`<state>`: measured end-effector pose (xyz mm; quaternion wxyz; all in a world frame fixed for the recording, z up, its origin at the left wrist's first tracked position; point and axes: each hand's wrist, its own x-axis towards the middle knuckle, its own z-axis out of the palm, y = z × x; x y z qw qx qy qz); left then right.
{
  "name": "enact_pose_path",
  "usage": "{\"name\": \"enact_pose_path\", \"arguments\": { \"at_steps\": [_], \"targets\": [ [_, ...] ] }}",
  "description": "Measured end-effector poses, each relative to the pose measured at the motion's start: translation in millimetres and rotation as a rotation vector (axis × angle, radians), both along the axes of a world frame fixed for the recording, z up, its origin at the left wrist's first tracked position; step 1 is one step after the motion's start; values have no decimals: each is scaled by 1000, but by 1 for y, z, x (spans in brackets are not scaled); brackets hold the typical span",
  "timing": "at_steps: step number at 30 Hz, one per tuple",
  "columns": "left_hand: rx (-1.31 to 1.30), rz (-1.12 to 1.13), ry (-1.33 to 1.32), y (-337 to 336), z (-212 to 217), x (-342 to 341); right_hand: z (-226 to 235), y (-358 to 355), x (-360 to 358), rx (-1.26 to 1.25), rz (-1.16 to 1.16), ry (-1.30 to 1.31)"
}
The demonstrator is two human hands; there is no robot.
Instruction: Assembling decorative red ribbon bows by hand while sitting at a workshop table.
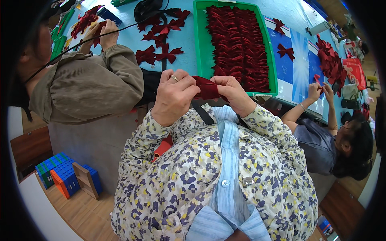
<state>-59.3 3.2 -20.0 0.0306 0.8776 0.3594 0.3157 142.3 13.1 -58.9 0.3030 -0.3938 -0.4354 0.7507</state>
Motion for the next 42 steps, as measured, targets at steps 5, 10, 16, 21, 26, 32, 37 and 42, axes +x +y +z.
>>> {"name": "enact_pose_path", "arguments": {
  "at_steps": [5,10,16,21,26,32,37,42],
  "targets": [
    [-75,74,-131,-3,1,4,23,-1,-2,-40,-20,-48],
    [-168,113,-188,-7,2,7,26,-2,-1,51,-16,-67],
    [46,120,-66,-9,2,15,17,-1,-1,-62,-34,12],
    [92,179,-12,-12,-1,18,24,0,-3,-53,-43,-27],
    [-154,225,-318,-13,-3,22,28,1,-2,-21,-18,-26],
    [-88,188,-319,-12,-5,26,28,0,0,-16,-43,-23],
    [-151,119,-356,-14,-2,26,21,0,2,-6,-58,40],
    [-97,166,-269,-14,-8,24,14,0,5,-9,-42,-1]
  ]
}}
